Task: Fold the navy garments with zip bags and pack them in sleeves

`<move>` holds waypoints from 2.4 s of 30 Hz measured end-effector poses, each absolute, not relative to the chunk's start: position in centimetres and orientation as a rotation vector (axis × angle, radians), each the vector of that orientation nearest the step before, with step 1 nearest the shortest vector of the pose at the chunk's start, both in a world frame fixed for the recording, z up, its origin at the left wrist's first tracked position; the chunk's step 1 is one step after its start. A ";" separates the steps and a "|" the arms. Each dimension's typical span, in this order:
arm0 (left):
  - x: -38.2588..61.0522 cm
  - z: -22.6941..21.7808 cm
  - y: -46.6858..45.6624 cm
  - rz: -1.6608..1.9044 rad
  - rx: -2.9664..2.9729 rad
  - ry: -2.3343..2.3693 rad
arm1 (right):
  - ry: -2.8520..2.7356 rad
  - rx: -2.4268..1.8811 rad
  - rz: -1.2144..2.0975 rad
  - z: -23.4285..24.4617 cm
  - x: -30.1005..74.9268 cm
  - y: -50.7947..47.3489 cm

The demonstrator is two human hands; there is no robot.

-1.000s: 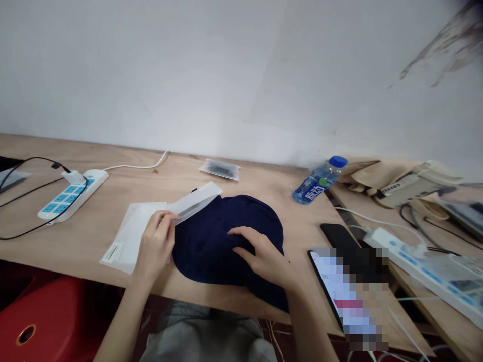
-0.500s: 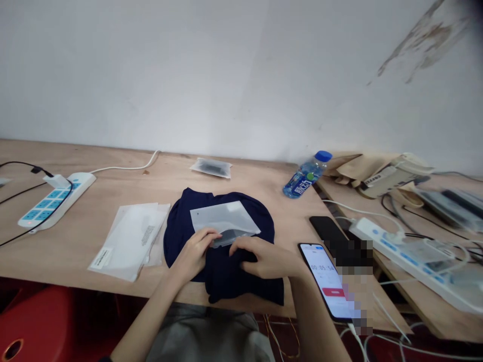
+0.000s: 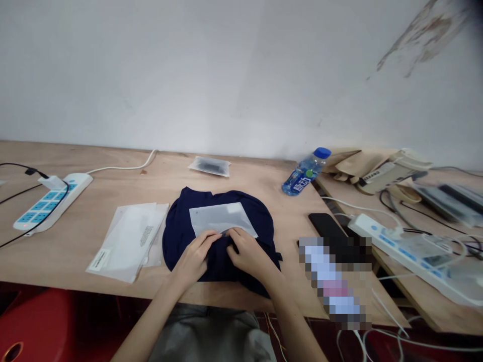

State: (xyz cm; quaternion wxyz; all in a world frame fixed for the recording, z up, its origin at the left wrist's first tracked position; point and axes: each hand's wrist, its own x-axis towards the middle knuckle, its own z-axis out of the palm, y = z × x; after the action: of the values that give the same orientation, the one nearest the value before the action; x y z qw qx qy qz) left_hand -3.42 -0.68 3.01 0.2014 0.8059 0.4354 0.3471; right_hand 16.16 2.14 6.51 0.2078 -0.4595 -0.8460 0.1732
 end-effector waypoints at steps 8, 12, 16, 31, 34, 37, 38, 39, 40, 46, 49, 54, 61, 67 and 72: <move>-3.4 2.4 -0.6 1.172 2.266 1.351 | -2.381 -1.475 0.284 5.7 15.3 2.5; -3.4 2.4 -0.8 1.035 2.332 1.395 | -2.347 -1.514 0.354 5.3 15.4 3.0; -3.2 2.5 -0.7 0.895 2.345 1.501 | -2.306 -1.523 0.360 4.9 15.3 3.3; -3.4 4.1 0.2 0.750 2.430 1.394 | -1.641 -1.351 0.000 4.5 17.0 -2.2; -3.7 5.2 0.0 0.813 2.285 1.158 | -1.546 -1.608 0.038 3.7 17.2 -3.6; -3.9 6.6 -0.3 0.877 2.078 0.977 | -1.496 -1.743 0.177 2.9 17.2 -4.2; -3.9 6.9 -0.3 0.902 2.023 0.949 | -1.473 -1.769 0.227 2.8 17.3 -4.1; -3.8 7.1 -0.2 0.928 1.982 0.946 | -1.446 -1.797 0.273 2.7 17.4 -4.0; -3.7 7.2 0.0 0.950 1.959 0.963 | -1.425 -1.828 0.316 2.8 17.5 -3.7; -2.2 5.3 2.6 0.778 2.172 1.202 | -1.560 -1.864 0.596 3.9 19.1 -2.1; -1.6 4.5 3.4 0.647 2.262 1.195 | -1.513 -1.792 0.740 4.4 19.2 -1.7; -0.9 4.5 3.2 0.664 2.280 1.114 | -1.324 -1.655 0.903 4.5 18.0 -0.9; -0.5 4.9 2.7 0.730 2.218 1.074 | -1.030 -1.606 0.731 3.1 15.6 0.9; -0.9 4.7 2.7 0.760 2.168 1.180 | -1.424 -1.433 0.437 4.0 17.3 -0.6; -0.8 4.0 2.8 0.681 2.247 1.180 | -2.009 -1.449 0.220 4.8 19.5 -3.0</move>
State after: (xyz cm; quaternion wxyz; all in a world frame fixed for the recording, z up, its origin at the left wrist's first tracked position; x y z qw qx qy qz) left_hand -0.76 2.85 4.01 0.2541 0.8270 0.4343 0.2507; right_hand 19.49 -2.95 4.77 0.3216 -0.5518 -0.7649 0.0836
